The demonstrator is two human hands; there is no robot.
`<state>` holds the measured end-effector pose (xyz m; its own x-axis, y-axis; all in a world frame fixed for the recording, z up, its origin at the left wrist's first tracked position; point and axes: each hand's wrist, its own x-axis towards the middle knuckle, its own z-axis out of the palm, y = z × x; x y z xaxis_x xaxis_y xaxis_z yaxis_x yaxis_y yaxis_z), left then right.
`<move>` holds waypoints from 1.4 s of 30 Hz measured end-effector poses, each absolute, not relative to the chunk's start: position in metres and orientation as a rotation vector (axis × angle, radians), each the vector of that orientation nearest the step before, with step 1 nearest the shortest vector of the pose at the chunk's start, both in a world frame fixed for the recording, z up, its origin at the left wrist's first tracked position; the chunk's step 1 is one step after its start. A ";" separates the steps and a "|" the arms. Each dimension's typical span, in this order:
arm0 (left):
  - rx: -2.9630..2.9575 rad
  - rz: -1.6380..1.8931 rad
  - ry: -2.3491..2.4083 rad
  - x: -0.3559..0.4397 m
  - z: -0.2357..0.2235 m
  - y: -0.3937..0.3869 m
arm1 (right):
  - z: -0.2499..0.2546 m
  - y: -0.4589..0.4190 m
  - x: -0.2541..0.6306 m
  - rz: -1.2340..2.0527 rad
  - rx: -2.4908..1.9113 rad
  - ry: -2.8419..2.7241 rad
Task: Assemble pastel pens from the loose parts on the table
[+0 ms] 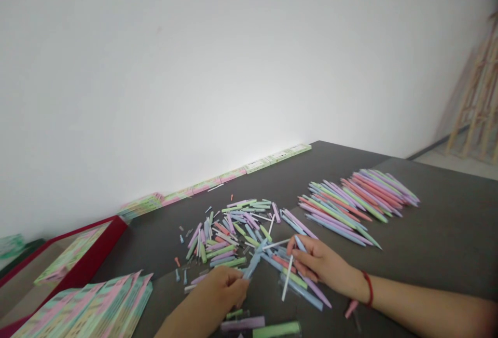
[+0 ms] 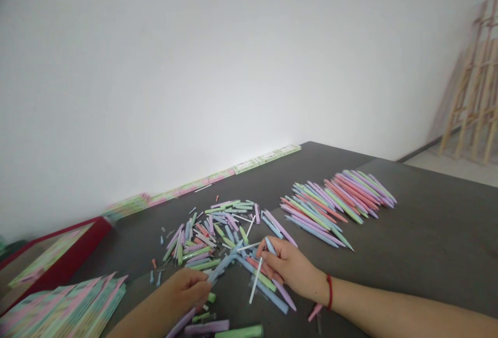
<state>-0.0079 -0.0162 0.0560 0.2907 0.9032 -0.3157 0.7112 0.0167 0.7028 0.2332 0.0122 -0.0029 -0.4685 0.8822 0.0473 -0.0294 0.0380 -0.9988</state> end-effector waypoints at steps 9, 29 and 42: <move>1.354 0.398 1.211 -0.004 0.047 -0.016 | -0.005 0.019 0.222 1.630 -0.944 -1.594; 1.509 0.427 1.230 0.022 0.045 -0.046 | 0.012 -0.013 0.219 2.137 -0.560 -1.306; 2.019 0.675 1.713 0.023 0.030 -0.040 | 0.006 0.007 0.228 2.543 -0.170 -0.794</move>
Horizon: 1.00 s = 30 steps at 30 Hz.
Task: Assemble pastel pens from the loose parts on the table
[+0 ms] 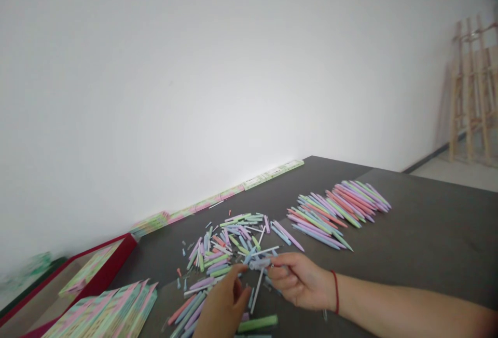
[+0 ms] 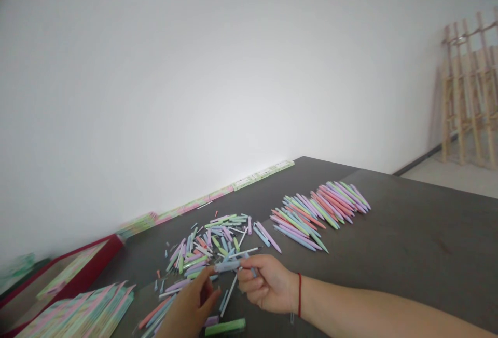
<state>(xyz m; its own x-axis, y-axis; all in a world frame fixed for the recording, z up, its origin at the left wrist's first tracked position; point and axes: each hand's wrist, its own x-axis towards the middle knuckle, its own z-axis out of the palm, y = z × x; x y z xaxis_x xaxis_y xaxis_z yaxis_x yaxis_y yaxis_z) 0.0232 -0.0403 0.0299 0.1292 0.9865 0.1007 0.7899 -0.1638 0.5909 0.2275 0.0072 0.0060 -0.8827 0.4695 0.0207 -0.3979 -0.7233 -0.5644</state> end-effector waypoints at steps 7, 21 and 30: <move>2.231 0.948 1.284 0.055 0.058 -0.055 | -0.001 0.004 0.228 2.688 0.066 -0.669; 2.281 0.592 1.609 0.046 0.072 -0.057 | -0.005 0.003 0.226 2.388 -0.260 -0.878; 2.224 0.221 1.944 0.025 0.039 -0.036 | 0.025 0.002 0.241 1.124 -0.945 -1.927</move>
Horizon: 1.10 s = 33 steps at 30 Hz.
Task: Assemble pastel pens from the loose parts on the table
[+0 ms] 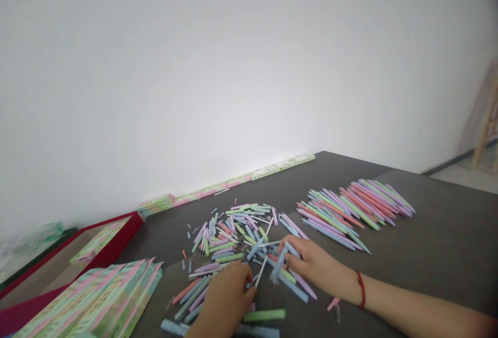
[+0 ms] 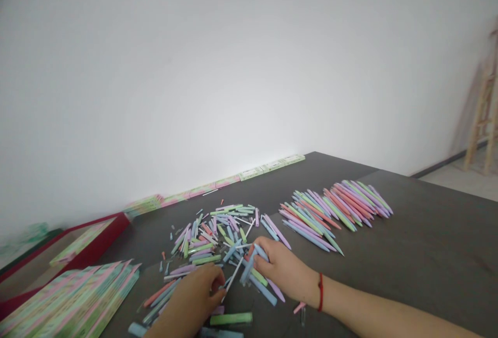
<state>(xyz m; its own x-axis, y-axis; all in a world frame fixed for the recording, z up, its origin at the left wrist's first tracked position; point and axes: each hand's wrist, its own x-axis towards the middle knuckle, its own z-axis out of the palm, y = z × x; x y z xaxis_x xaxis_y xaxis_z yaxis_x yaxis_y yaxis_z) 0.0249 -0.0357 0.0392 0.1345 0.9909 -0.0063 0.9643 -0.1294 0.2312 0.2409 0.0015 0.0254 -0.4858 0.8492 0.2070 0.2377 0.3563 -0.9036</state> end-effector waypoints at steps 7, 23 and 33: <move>2.148 0.363 1.957 0.029 0.024 -0.031 | 0.021 -0.009 0.236 0.981 -0.926 -2.101; 1.419 0.913 1.244 0.049 0.023 -0.031 | 0.011 -0.013 0.216 1.520 -0.855 -1.816; 1.560 0.753 1.394 0.038 0.026 -0.034 | 0.007 -0.007 0.220 1.814 -0.725 -1.471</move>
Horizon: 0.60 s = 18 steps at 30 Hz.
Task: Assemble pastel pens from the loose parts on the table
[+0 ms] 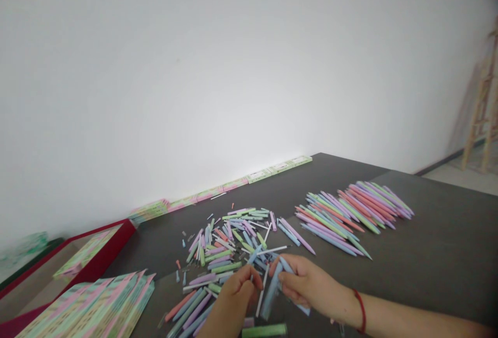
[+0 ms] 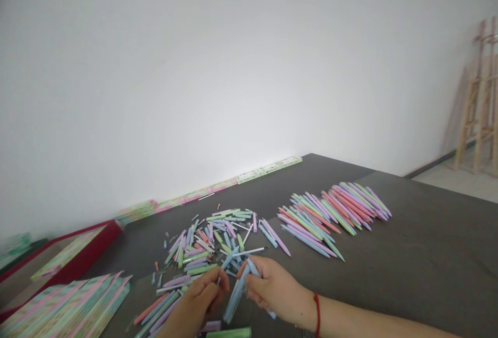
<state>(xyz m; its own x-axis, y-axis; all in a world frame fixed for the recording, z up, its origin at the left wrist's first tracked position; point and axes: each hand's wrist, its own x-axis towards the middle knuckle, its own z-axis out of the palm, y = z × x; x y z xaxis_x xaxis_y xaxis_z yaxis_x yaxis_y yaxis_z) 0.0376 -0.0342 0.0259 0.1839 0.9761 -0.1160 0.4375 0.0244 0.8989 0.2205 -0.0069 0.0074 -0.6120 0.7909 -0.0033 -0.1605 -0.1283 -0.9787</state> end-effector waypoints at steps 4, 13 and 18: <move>1.869 0.605 1.514 0.038 0.045 -0.040 | 0.004 -0.004 0.220 2.120 -0.656 -1.010; 1.832 0.632 1.355 0.036 0.045 -0.039 | -0.003 -0.004 0.216 2.336 -0.430 -0.583; 1.730 0.629 1.480 0.024 0.035 -0.029 | -0.007 -0.003 0.215 2.218 -0.585 -0.762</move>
<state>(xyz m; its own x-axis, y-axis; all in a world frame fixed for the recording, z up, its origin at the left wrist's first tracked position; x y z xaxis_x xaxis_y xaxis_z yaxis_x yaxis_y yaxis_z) 0.0236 -0.0288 0.0352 0.2069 0.9725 -0.1070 0.5979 -0.0391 0.8006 0.2150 -0.0028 -0.0069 -0.6465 0.7416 -0.1793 -0.4746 -0.5749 -0.6665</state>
